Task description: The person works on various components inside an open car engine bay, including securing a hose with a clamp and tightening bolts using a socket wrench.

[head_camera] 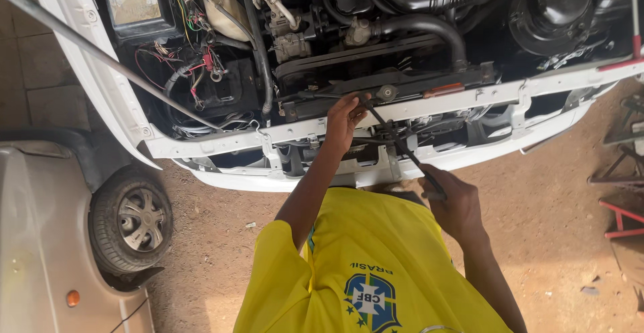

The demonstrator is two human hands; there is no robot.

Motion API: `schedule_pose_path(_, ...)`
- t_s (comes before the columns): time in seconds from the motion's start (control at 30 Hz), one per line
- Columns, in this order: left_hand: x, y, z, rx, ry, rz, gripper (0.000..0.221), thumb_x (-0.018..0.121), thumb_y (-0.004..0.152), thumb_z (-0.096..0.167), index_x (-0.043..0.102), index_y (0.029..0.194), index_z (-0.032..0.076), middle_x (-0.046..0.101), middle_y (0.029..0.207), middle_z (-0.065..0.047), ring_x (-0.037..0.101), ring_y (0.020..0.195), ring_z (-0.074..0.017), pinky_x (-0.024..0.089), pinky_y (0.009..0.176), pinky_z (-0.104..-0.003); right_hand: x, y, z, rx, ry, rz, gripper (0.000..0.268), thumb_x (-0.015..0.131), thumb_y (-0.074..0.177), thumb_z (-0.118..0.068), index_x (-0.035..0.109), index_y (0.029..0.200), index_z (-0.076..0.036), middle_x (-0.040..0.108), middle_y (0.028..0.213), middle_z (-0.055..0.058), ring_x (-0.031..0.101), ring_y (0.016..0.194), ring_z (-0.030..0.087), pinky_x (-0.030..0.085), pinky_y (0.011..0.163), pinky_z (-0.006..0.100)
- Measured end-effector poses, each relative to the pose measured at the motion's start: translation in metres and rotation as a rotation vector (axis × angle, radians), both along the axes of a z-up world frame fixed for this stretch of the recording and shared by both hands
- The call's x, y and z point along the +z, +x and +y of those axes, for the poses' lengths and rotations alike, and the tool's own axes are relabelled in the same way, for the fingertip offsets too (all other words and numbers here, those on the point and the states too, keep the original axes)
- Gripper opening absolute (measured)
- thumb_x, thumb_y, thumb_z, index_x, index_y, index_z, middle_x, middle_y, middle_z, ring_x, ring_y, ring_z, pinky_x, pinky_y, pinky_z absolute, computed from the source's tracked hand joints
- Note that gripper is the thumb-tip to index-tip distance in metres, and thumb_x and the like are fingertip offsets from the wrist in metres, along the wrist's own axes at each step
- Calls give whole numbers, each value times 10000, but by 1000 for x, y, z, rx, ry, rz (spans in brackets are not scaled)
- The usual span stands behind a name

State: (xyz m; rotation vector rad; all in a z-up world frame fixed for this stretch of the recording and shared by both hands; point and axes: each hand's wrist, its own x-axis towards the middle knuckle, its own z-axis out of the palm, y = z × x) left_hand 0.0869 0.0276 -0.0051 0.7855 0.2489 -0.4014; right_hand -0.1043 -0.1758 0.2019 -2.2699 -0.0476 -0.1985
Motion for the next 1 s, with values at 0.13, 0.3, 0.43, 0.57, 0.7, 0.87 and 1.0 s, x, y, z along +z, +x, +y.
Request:
schedule_pose_path(0.13,-22,34,9,-123,79,-10,289,632,1007,105,667,1284,30,743,1215,-106,711,1012,-196,590,870,-341,-12,30,17,-148,-118,-71,179,736,958,-96,742,1109,0,743,826,134,713,631,207,526,520,327)
schedule_pose_path(0.3,-57,48,5,-162,717,-329,442,662,970,162,548,1392,100,648,1360,-96,614,1234,-260,536,966,-428,-23,100,2,-88,-280,-30,162,774,990,-162,761,1022,-4,664,623,96,652,504,201,489,470,358)
schedule_pose_path(0.43,-68,22,-1,-168,1300,-784,413,709,964,213,608,1333,57,611,1407,-161,492,1381,-370,427,1144,-507,-22,179,-6,16,-377,-28,172,772,1000,-208,749,1036,-42,662,673,127,676,588,294,528,572,422)
schedule_pose_path(0.57,-51,5,1,-263,1371,-835,506,680,931,179,558,1397,27,502,1515,-163,353,1485,-378,357,1166,-510,-25,249,-4,93,-418,29,191,777,986,-222,741,1051,-46,658,642,128,682,579,304,544,608,443)
schedule_pose_path(0.7,-45,6,9,-292,1318,-865,515,691,946,143,557,1433,45,430,1588,-129,296,1531,-351,331,1227,-492,-35,293,-1,185,-493,-35,222,791,951,-213,743,1084,-42,669,634,140,693,607,324,569,647,445)
schedule_pose_path(0.87,-48,5,10,-278,1254,-843,536,690,924,91,563,1445,71,432,1609,-98,281,1555,-323,340,1247,-469,-35,323,7,246,-519,62,208,778,965,-227,744,1062,-46,702,704,153,726,688,341,590,701,459)
schedule_pose_path(1.0,-52,7,11,-268,1238,-846,513,671,934,70,573,1438,69,441,1606,-101,282,1556,-327,345,1241,-471,-33,346,17,294,-637,98,227,768,947,-243,747,1056,-45,726,786,183,733,773,372,593,729,491)
